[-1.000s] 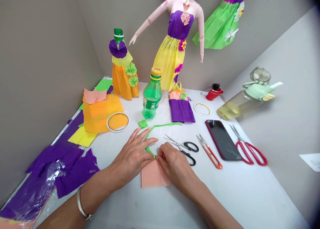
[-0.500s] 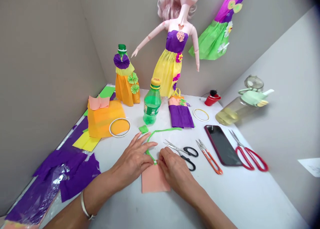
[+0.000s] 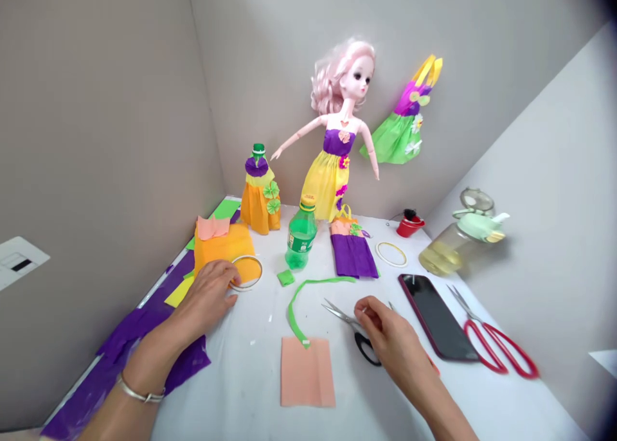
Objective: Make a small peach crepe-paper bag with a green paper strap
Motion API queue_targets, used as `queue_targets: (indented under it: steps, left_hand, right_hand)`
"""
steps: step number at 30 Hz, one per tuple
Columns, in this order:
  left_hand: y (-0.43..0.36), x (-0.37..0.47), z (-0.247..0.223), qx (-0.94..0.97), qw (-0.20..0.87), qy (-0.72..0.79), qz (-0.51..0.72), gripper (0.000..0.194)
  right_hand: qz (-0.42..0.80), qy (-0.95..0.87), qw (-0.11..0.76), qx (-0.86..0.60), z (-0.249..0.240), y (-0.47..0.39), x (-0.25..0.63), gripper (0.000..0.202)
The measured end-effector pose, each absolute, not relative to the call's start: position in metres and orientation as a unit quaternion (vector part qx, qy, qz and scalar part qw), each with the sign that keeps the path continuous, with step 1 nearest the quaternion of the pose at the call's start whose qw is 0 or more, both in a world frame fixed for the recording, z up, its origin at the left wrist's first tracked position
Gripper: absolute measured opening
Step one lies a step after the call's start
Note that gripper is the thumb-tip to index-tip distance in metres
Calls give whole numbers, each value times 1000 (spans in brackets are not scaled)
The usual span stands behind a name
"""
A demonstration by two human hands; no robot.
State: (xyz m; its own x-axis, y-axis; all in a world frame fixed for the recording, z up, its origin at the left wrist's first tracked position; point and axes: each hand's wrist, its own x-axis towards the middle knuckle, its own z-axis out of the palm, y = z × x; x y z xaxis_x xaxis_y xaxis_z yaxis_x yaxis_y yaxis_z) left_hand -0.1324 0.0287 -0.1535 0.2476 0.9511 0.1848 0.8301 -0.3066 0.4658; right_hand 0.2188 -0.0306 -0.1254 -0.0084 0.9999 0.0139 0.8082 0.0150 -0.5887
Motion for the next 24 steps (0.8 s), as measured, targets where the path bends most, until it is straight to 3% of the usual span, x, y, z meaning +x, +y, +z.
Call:
queue_targets:
  steps: [3,10,15,19,24]
  left_hand:
    - [29,-129,-161,778,136,569,229,20]
    - [27,-118,-144,762,187,554,278,6]
    - [5,-94,-111,679,396,503,358,17]
    - [-16,-69,-105,658,442,454,407,20]
    - [-36,-44,-108,689,438,397,419,13]
  right_hand:
    - [145,-687,185,-688,-125,-31,224,13]
    - [122,-709,184,-670,-123,-33,222,14]
    - [123,-748,308,-575,-106,-45,205,16]
    - [84,-755,431,-487,-95,-62,178,13]
    - [-4,-755,468,-459,-95,-72,158,24]
